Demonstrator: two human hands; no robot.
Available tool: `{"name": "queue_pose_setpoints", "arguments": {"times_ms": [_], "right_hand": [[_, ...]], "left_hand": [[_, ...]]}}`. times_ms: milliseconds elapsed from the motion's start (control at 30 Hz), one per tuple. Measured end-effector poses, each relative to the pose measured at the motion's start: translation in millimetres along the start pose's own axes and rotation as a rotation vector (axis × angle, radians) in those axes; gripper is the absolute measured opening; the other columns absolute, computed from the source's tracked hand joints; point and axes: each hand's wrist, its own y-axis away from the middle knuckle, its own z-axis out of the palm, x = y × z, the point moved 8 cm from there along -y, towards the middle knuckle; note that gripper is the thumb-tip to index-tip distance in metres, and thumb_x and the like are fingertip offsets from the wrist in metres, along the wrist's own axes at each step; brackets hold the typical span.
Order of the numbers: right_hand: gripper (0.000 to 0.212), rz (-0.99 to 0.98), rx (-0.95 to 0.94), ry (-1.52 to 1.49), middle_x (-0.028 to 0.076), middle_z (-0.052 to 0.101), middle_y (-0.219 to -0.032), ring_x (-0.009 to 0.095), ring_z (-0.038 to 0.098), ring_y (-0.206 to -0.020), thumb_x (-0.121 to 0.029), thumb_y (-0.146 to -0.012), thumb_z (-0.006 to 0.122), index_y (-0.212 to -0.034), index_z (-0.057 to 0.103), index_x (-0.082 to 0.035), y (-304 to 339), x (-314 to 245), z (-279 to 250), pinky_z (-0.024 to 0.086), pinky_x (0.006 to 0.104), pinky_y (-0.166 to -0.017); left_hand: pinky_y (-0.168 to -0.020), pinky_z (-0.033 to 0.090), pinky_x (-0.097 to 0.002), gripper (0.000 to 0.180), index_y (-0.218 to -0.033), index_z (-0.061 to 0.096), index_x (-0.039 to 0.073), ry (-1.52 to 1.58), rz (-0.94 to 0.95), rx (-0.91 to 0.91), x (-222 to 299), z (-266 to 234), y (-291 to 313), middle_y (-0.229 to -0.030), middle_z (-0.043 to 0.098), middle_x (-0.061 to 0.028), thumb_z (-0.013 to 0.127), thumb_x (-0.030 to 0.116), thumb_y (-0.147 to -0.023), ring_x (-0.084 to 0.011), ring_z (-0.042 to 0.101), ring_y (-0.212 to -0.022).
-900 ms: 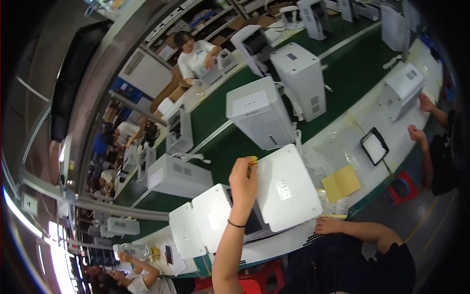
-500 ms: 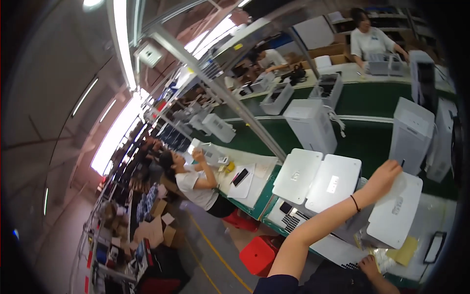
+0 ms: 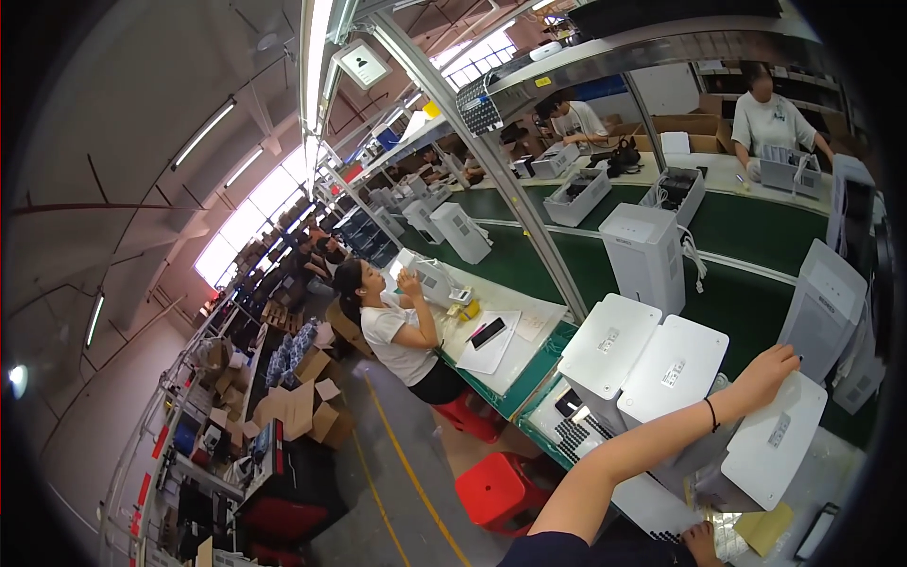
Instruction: Assembling electronic appliance housings and applying stickers on a production line.
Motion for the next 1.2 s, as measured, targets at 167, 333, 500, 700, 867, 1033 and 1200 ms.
{"name": "queue_pose_setpoints", "arguments": {"times_ms": [167, 333, 500, 700, 867, 1033, 1200], "right_hand": [[0.021, -0.020, 0.003, 0.007, 0.021, 0.057, -0.083, 0.040, 0.052, -0.085, -0.020, -0.079, 0.056, -0.082, 0.059, 0.001, -15.7, -43.0, -43.4, 0.039, 0.0502, -0.080], [0.021, -0.041, 0.012, 0.026, 0.022, 0.057, -0.082, 0.040, 0.052, -0.082, -0.019, -0.079, 0.056, -0.082, 0.059, 0.001, -25.2, -89.3, -101.2, 0.039, 0.0505, -0.079], [0.016, -0.001, 0.225, 0.037, 0.021, 0.056, -0.081, 0.041, 0.054, -0.083, -0.015, -0.083, 0.057, -0.083, 0.059, 0.001, -19.9, -102.5, -141.0, 0.044, 0.0490, -0.076], [0.012, 0.104, 0.327, -0.005, 0.019, 0.052, -0.079, 0.038, 0.051, -0.081, -0.012, -0.079, 0.057, -0.082, 0.055, -0.001, -13.3, -87.4, -157.5, 0.041, 0.0467, -0.074], [0.012, 0.216, 0.422, -0.048, 0.016, 0.047, -0.078, 0.035, 0.048, -0.079, -0.009, -0.074, 0.057, -0.081, 0.051, -0.002, 2.7, -76.5, -173.1, 0.038, 0.0444, -0.072], [0.015, 0.341, 0.542, -0.098, 0.013, 0.043, -0.076, 0.031, 0.044, -0.077, -0.006, -0.069, 0.057, -0.080, 0.048, -0.004, 12.3, -62.0, -190.0, 0.035, 0.0421, -0.070], [0.016, 0.335, 0.597, -0.146, 0.015, 0.038, -0.076, 0.032, 0.040, -0.073, -0.001, -0.069, 0.051, -0.081, 0.042, -0.001, 23.0, -40.4, -182.5, 0.032, 0.0410, -0.065]], "left_hand": [[-0.076, 0.043, -0.0373, 0.024, -0.093, 0.048, -0.001, 0.219, -0.171, 0.105, -15.4, -3.4, 2.6, -0.093, 0.045, -0.0153, 0.052, -0.012, -0.072, -0.0343, 0.047, -0.087], [-0.076, 0.042, -0.0353, 0.028, -0.095, 0.047, -0.001, 0.317, -0.198, 0.216, -23.2, 1.1, 5.6, -0.095, 0.043, -0.0152, 0.047, -0.017, -0.072, -0.0345, 0.047, -0.089], [-0.077, 0.042, -0.0315, 0.029, -0.094, 0.046, -0.001, 0.392, -0.261, 0.199, -31.2, 10.5, 6.4, -0.094, 0.042, -0.0137, 0.045, -0.019, -0.072, -0.0307, 0.047, -0.088], [-0.080, 0.042, -0.0290, 0.034, -0.098, 0.047, 0.001, 0.541, -0.403, 0.271, -61.6, 27.0, 9.3, -0.094, 0.044, -0.0091, 0.051, -0.017, -0.070, -0.0227, 0.048, -0.086], [-0.083, 0.042, -0.0282, 0.037, -0.106, 0.047, 0.004, 0.621, -0.626, 0.308, -92.3, 42.0, 28.2, -0.101, 0.048, -0.0081, 0.056, -0.013, -0.074, -0.0213, 0.050, -0.093], [-0.088, 0.041, -0.0275, 0.045, -0.120, 0.047, 0.009, 1.003, -0.749, 0.240, -94.0, 49.8, 33.6, -0.107, 0.049, -0.0047, 0.053, -0.007, -0.078, -0.0158, 0.048, -0.099], [-0.089, 0.040, -0.0270, 0.046, -0.121, 0.046, 0.008, 1.049, -0.812, 0.156, -85.8, 52.2, 31.2, -0.107, 0.049, -0.0051, 0.052, -0.007, -0.077, -0.0157, 0.048, -0.099]]}}
